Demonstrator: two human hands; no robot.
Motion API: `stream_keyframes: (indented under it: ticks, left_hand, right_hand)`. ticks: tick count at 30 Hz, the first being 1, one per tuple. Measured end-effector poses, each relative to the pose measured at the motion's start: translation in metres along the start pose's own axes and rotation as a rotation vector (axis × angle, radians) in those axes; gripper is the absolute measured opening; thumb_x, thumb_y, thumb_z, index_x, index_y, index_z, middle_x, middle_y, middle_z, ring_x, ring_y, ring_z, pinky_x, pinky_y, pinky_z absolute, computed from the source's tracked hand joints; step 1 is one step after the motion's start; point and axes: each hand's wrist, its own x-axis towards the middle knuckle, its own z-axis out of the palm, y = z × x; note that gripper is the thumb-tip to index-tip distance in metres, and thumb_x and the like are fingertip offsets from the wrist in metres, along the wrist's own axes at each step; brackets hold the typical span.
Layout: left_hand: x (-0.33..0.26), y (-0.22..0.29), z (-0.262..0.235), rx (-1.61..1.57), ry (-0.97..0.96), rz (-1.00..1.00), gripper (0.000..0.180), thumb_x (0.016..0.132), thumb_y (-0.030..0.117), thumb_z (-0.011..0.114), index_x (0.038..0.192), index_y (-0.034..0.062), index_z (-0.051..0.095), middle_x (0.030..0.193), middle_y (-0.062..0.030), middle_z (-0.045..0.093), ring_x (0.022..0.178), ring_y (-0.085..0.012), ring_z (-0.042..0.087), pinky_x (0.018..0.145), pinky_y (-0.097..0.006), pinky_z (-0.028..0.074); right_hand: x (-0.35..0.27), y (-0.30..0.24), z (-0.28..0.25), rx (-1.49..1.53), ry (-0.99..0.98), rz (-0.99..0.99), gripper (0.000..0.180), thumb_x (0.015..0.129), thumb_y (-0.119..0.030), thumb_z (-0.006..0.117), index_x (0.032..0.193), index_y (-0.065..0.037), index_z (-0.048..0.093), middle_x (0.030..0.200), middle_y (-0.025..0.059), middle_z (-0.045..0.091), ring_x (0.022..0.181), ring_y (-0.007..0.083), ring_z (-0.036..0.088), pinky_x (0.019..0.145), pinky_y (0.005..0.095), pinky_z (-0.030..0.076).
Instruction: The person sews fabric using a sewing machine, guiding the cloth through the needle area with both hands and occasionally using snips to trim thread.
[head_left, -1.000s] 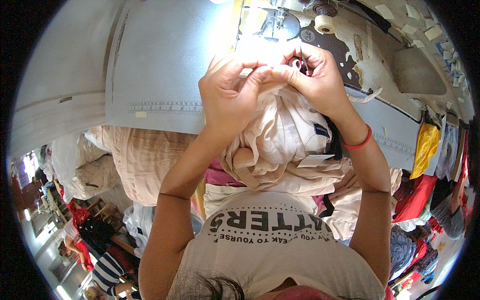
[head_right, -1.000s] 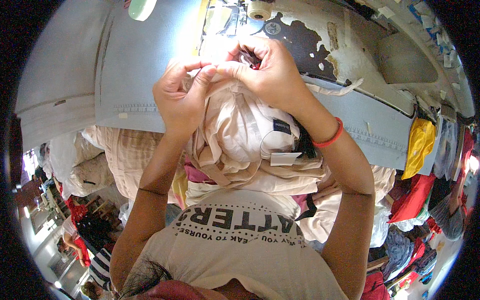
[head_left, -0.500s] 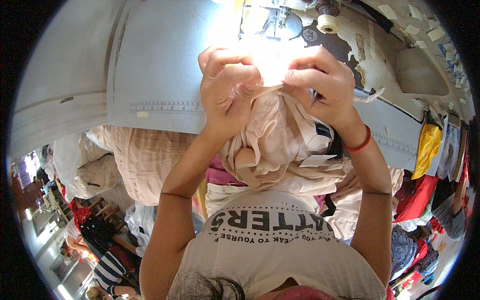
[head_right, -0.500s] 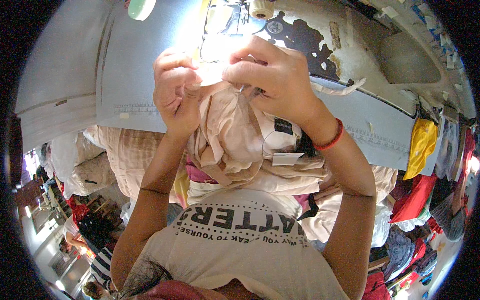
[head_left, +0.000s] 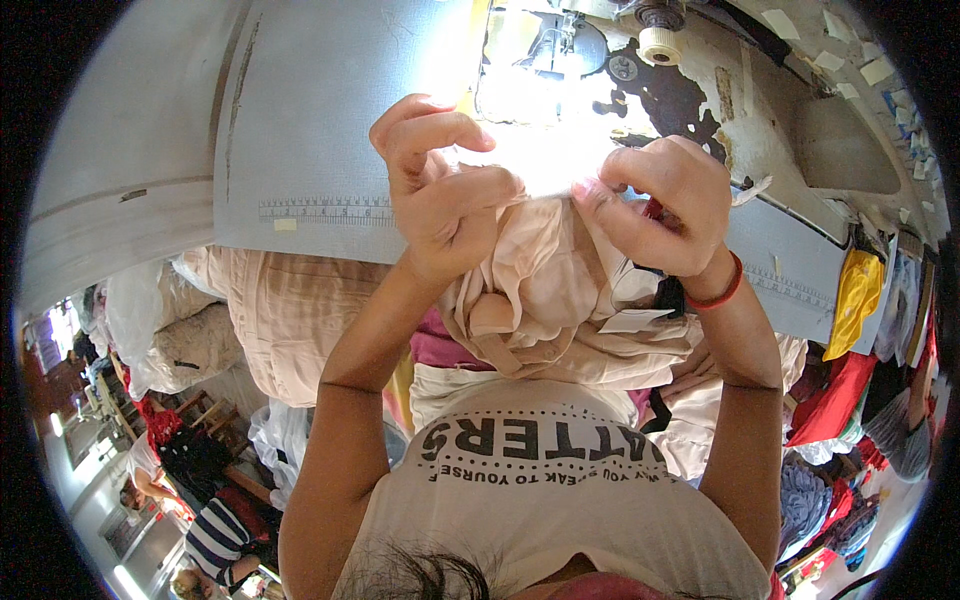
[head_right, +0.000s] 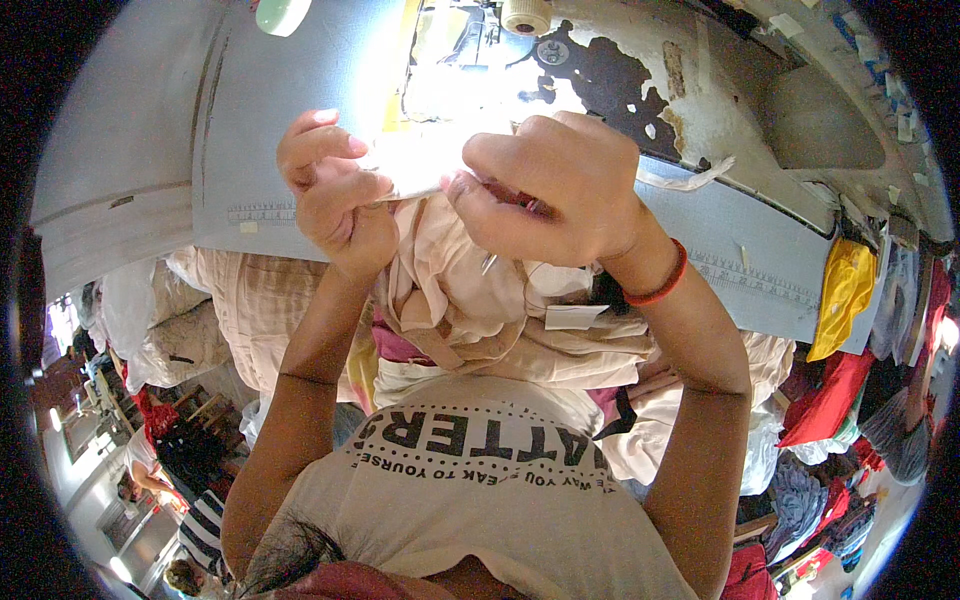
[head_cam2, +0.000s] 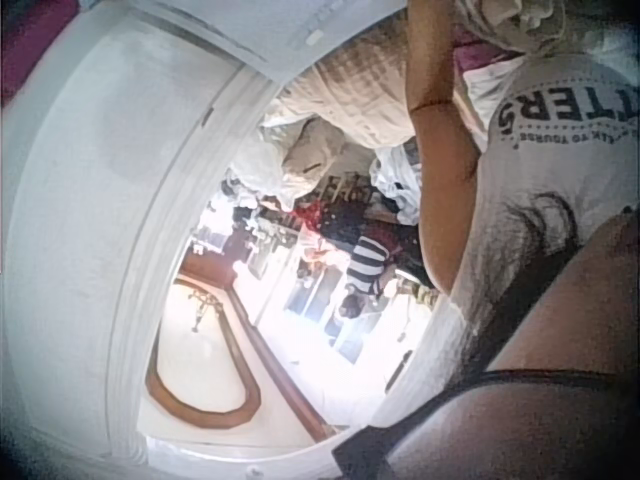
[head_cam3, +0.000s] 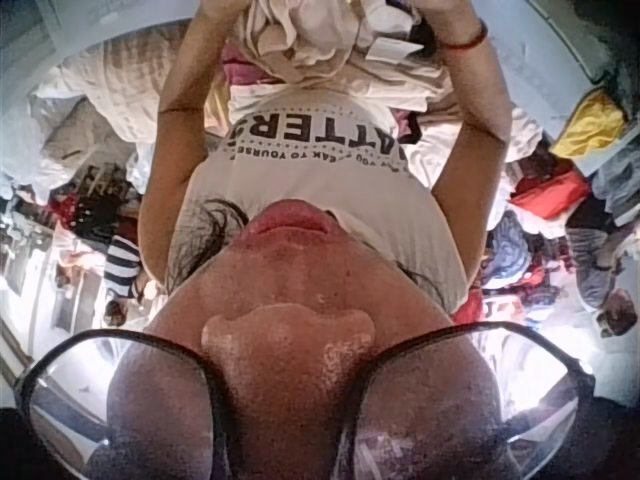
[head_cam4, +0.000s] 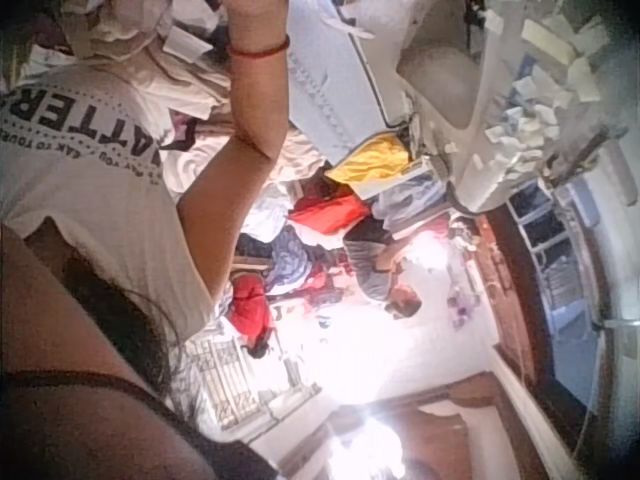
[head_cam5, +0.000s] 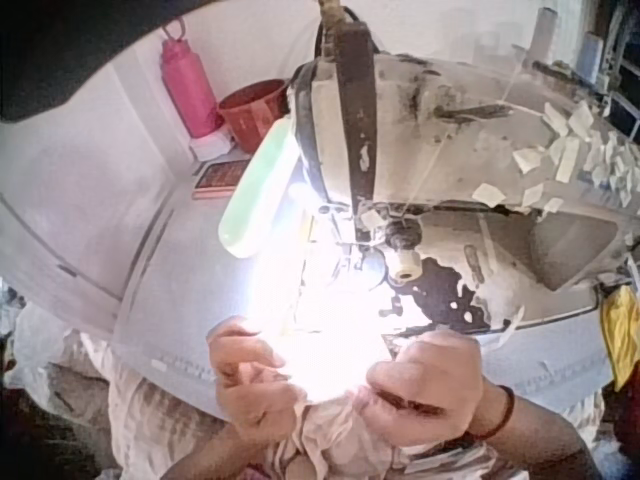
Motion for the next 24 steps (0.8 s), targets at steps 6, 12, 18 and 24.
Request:
stream_keyframes:
  ticks: [6, 12, 18, 24]
  left_hand:
    - [0.0029, 0.0072, -0.0055, 0.109, -0.079, 0.028, 0.019, 0.067, -0.002, 0.057, 0.072, 0.0171, 0.055, 0.095, -0.0036, 0.049, 0.104, -0.0256, 0.041, 0.088, -0.04, 0.032]
    - [0.004, 0.0093, -0.0048, 0.124, -0.065, 0.037, 0.021, 0.063, -0.004, 0.053, 0.068, 0.0164, 0.053, 0.095, -0.0038, 0.049, 0.104, -0.0257, 0.041, 0.089, -0.041, 0.032]
    - [0.0049, 0.0099, -0.0062, 0.12, -0.075, 0.035, 0.022, 0.062, -0.005, 0.052, 0.069, 0.0158, 0.052, 0.095, -0.004, 0.049, 0.104, -0.0258, 0.041, 0.088, -0.04, 0.033]
    - [0.0038, 0.0034, -0.0042, 0.058, -0.038, -0.034, 0.014, 0.061, 0.004, 0.055, 0.073, 0.0124, 0.056, 0.093, -0.0027, 0.051, 0.097, -0.0255, 0.037, 0.086, -0.038, 0.028]
  right_hand:
    - [-0.0051, -0.0023, -0.0033, 0.032, -0.032, 0.004, 0.024, 0.058, -0.003, 0.071, 0.078, -0.013, 0.062, 0.076, 0.0001, 0.057, 0.053, 0.0127, 0.047, 0.042, 0.0243, 0.03]
    - [-0.0015, -0.0014, -0.0011, -0.036, 0.028, -0.047, 0.018, 0.056, -0.007, 0.067, 0.065, -0.016, 0.054, 0.075, -0.0004, 0.056, 0.048, 0.0094, 0.045, 0.037, 0.0208, 0.03]
    - [-0.0031, -0.0007, -0.0018, -0.056, 0.022, -0.058, 0.02, 0.055, -0.007, 0.066, 0.069, -0.016, 0.055, 0.075, -0.0007, 0.057, 0.049, 0.0098, 0.045, 0.038, 0.021, 0.03]
    - [-0.0026, 0.0016, -0.004, -0.049, -0.058, 0.089, 0.021, 0.056, -0.007, 0.067, 0.075, -0.014, 0.06, 0.076, 0.0015, 0.058, 0.051, 0.0137, 0.049, 0.041, 0.0228, 0.036]
